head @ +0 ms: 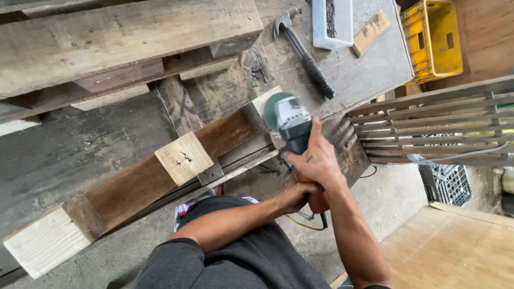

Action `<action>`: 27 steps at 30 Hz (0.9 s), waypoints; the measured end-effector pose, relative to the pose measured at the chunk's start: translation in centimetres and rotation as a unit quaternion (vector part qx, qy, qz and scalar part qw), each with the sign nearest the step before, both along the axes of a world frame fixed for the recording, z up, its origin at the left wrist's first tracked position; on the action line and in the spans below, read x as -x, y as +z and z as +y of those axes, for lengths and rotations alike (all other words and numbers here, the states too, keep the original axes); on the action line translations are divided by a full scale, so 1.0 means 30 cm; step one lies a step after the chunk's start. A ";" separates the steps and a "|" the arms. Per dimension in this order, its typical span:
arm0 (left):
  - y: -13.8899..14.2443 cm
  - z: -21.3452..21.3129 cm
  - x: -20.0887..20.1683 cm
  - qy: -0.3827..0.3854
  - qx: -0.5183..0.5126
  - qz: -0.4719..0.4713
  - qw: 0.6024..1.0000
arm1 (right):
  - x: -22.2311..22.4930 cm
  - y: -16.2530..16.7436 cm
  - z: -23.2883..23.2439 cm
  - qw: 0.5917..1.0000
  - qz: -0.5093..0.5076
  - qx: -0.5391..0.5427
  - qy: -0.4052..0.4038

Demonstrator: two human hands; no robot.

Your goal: The person uses an angle grinder with a sanding disc to smooth the surfaces of several small wooden blocks on a workbench. The person repositions the blocks and continues sanding different faces until the clip ends.

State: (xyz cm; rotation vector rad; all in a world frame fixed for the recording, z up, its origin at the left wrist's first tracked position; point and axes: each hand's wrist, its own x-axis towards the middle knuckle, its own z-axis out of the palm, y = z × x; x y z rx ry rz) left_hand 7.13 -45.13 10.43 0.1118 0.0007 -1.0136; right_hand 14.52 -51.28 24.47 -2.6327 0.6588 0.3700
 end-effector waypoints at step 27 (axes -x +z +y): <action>-0.010 0.023 0.056 -0.046 -0.036 -0.038 0.998 | 0.103 -0.020 -0.002 0.995 0.005 -0.047 -0.092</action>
